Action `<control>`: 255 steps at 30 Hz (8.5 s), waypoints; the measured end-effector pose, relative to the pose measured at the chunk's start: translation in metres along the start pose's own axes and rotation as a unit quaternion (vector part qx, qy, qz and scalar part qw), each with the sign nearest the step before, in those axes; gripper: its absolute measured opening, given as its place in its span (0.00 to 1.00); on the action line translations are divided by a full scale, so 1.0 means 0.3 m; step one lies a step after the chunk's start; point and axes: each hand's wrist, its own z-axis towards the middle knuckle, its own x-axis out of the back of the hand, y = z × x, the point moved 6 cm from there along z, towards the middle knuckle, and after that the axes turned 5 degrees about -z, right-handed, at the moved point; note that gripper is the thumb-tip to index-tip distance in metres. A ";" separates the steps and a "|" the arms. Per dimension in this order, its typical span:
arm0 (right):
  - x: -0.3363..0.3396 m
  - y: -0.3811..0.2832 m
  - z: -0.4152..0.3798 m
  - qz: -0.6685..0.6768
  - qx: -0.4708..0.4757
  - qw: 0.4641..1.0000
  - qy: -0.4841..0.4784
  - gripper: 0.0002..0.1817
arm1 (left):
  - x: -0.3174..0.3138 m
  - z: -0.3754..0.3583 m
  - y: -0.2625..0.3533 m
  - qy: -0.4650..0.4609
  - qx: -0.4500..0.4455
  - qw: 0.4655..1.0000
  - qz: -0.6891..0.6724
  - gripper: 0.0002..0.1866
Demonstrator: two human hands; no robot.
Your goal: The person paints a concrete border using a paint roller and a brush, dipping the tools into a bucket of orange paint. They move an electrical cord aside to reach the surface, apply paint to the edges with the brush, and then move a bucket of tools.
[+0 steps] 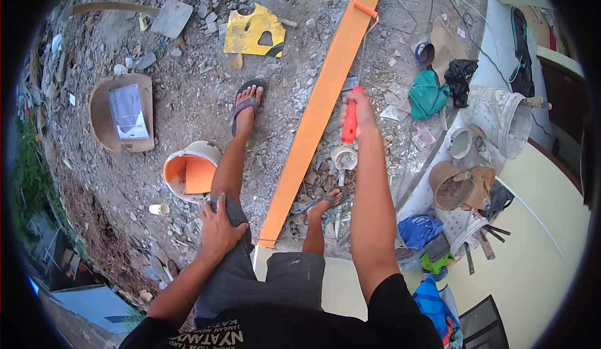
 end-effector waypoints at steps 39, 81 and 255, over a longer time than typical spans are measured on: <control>-0.950 0.855 -1.103 -0.869 0.076 0.443 -0.209 0.28 | -0.559 -0.147 -0.282 -0.048 0.129 0.941 -0.310 0.64; -1.391 1.200 -1.078 -0.689 -0.065 0.688 -0.219 0.23 | -0.247 -0.178 -0.355 -0.030 0.099 0.941 -0.321 0.59; 1.047 -0.816 0.635 -0.453 0.243 0.828 0.222 0.20 | 0.575 0.410 1.403 0.118 0.100 0.952 0.264 0.55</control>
